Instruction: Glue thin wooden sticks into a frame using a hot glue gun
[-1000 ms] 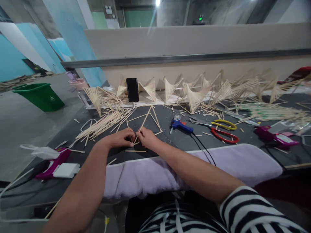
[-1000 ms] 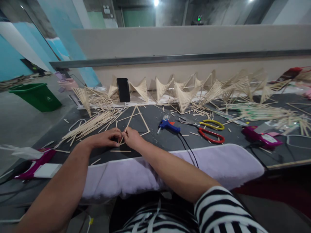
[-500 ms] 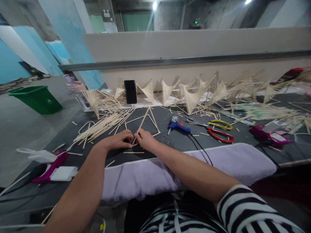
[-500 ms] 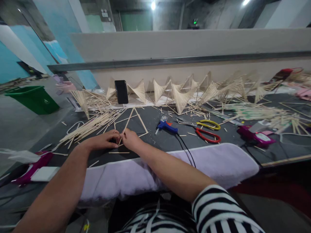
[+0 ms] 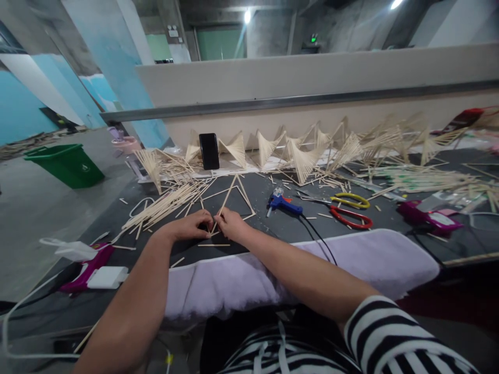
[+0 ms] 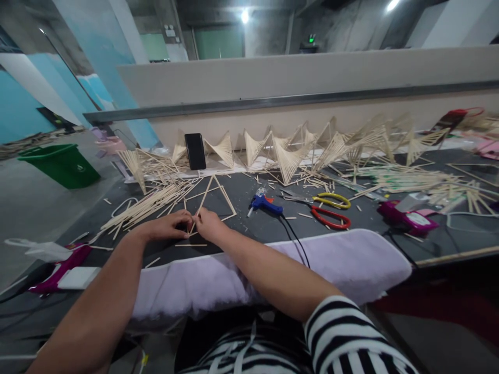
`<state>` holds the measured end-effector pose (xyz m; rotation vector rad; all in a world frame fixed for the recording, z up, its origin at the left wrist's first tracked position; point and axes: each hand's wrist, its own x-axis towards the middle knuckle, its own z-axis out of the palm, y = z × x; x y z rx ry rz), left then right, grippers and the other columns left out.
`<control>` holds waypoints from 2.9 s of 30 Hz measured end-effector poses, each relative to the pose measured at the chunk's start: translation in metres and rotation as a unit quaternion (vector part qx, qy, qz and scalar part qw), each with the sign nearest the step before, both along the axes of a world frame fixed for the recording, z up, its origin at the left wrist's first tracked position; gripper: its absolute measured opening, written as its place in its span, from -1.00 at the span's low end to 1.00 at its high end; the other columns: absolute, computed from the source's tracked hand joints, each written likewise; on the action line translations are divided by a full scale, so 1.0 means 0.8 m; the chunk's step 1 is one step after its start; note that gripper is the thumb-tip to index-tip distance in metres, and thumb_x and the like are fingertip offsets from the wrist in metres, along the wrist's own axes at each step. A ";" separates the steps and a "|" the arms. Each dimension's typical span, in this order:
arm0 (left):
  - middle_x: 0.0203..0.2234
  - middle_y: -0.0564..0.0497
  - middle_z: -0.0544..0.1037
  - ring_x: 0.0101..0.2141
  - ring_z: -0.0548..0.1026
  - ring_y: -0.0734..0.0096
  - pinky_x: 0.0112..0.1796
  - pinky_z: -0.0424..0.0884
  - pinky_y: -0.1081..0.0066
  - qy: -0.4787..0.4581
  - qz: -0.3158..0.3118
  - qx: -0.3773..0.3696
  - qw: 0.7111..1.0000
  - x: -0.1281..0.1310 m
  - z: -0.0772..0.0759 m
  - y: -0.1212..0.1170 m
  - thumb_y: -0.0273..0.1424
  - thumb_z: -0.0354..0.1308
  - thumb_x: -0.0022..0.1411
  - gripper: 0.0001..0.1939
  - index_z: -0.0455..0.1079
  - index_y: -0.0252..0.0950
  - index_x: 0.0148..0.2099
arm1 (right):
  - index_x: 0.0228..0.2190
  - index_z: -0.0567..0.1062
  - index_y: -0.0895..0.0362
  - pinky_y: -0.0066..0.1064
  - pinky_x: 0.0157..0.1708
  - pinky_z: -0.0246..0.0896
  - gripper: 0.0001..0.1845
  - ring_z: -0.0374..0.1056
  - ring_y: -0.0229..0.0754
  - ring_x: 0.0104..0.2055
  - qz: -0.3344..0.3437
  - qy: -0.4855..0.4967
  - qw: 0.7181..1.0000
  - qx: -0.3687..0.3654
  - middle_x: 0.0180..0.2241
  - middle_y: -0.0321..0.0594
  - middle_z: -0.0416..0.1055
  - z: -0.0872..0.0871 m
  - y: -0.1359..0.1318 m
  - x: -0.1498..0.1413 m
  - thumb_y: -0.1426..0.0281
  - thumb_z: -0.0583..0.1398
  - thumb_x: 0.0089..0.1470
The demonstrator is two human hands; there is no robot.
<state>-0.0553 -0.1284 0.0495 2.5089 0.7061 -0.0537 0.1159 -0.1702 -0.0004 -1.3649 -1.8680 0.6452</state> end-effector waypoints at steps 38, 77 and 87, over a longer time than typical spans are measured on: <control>-0.27 0.01 0.28 -0.22 0.26 0.37 -0.15 0.20 0.41 -0.002 -0.007 -0.011 1.000 -0.002 0.000 0.002 -0.25 0.09 0.06 -0.77 0.31 -0.30 -0.29 | -0.38 0.32 0.13 -0.51 -0.47 0.09 -0.88 0.24 -0.32 -0.51 0.001 0.001 1.000 -0.010 -0.58 -0.34 0.32 -0.002 0.001 -0.001 0.37 0.02 0.09; -0.28 0.00 0.30 -0.23 0.27 0.35 -0.16 0.21 0.39 -0.008 0.011 -0.017 1.000 0.006 0.003 -0.006 -0.25 0.07 0.08 -0.79 0.33 -0.31 -0.35 | -0.37 0.33 0.14 -0.52 -0.45 0.08 -0.88 0.24 -0.33 -0.50 -0.008 -0.005 1.000 0.005 -0.56 -0.33 0.32 -0.003 0.001 -0.001 0.38 0.02 0.09; -0.30 0.00 0.29 -0.23 0.28 0.36 -0.17 0.20 0.42 -0.007 0.007 -0.011 1.000 0.006 0.001 -0.005 -0.26 0.06 0.09 -0.79 0.33 -0.31 -0.36 | -0.38 0.33 0.14 -0.52 -0.45 0.08 -0.88 0.24 -0.33 -0.49 -0.011 -0.005 1.000 0.010 -0.55 -0.32 0.32 -0.003 0.000 -0.001 0.38 0.02 0.08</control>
